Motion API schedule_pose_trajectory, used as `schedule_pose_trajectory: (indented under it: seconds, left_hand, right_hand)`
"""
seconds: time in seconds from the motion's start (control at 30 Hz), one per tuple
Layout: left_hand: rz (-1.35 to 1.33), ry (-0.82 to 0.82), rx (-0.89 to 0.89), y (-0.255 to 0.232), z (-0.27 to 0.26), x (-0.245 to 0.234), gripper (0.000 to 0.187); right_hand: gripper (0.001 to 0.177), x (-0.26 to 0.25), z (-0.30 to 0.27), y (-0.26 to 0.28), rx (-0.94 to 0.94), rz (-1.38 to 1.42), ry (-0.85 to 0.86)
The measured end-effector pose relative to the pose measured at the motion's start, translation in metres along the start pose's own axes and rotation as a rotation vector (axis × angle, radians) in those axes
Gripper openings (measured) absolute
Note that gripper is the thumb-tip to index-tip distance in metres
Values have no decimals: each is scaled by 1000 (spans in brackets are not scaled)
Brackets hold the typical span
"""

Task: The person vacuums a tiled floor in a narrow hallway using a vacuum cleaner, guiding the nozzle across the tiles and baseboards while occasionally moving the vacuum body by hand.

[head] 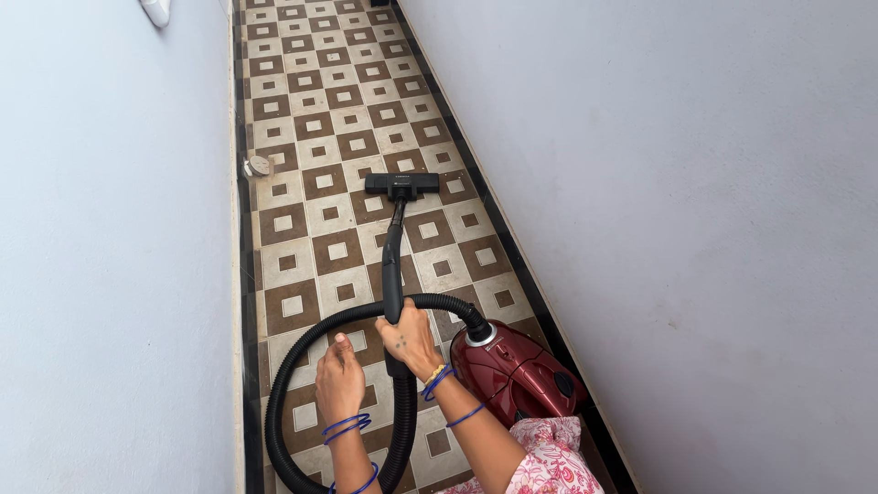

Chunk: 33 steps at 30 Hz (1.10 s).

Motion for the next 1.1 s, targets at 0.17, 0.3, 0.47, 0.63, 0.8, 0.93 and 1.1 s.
schedule_pose_trajectory:
  seconds: [0.17,0.3,0.47,0.63,0.8,0.93,1.1]
  left_hand:
    - [45,56,37,-13,-3,24,79]
    - [38,98,59,-24,-11,39,77]
    - [48,164,31,-32,-18,49,76]
    - [61,134,135,-32,-16,61,76]
    - [48,119,155,-28,-18,63,74]
    - [28,167,100,-26,-18,59,74]
    - [3,148,106,-24,-16,54,75]
  right_hand:
    - [56,5,91,-3,-32,-130,-34]
    - [57,-7,138,-7,-15,-179,-57]
    - [56,-20,158,-16,26,-156,-100]
    - [59,-11,136,-36,50,-163,-83]
    - [59,-13,83,-50,41,-171,-98]
    - [56,-22,35,-54,75,-173,-59]
    - [54,-17,-14,-62,143,-119,-35]
Point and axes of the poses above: each hand's wrist, its own z-axis towards the middle knuckle, its own x-axis out of the palm, y = z × x, the point moved 7 cm from there along z, towards the middle knuckle, and after that the axes turned 8 degrees about x, right-handed, at the moved point
